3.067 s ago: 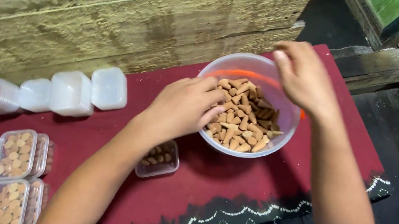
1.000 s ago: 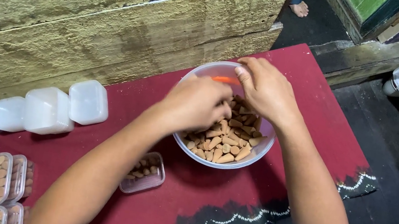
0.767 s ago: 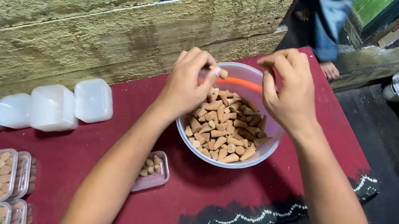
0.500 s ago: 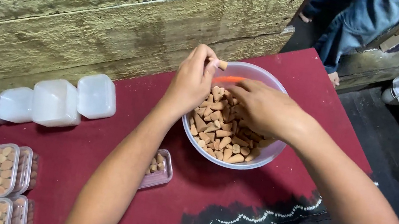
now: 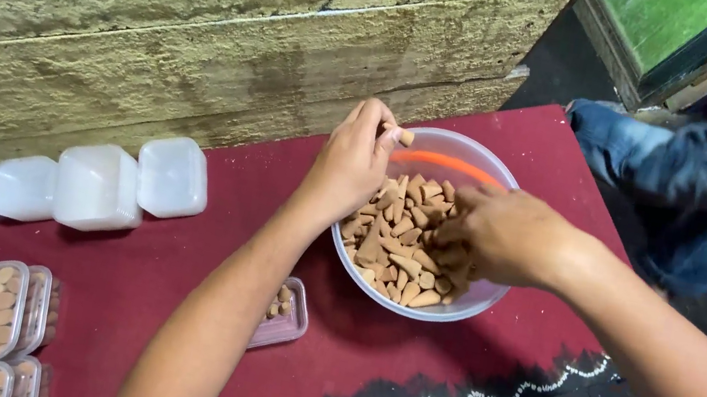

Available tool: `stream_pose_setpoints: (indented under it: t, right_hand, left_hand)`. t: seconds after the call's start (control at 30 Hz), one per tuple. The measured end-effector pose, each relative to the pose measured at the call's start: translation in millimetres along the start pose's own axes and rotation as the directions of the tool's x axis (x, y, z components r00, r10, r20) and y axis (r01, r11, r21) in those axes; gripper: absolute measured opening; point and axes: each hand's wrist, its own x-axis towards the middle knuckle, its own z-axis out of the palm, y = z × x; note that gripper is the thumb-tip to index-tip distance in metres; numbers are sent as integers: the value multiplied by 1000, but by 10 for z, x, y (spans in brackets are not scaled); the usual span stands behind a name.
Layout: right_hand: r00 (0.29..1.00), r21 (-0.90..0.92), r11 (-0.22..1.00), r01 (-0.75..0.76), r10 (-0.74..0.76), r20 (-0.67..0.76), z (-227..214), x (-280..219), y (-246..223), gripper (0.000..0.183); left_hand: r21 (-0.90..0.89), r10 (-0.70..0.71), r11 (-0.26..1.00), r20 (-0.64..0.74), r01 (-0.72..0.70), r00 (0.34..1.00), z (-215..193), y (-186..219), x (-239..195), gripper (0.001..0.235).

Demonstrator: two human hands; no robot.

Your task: The person transfers small, light-brown snack pieces from a large clear bucket into smaller rectangular plastic containers. They use both hands to scoop the snacks and arrange them into the containers, which are placed on a red patterned mat.

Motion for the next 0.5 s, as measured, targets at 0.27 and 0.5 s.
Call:
stream_pose_setpoints:
  t: [0.27, 0.5]
  right_hand:
    - [955, 97, 995, 3, 26, -295, 89, 533, 67, 30]
    - [957, 40, 980, 195, -181, -225, -190, 572, -177, 39]
  left_hand:
    - [25, -40, 999, 25, 39, 999, -69, 108, -7, 14]
    - [28, -68, 997, 38, 67, 997, -62, 75, -6, 13]
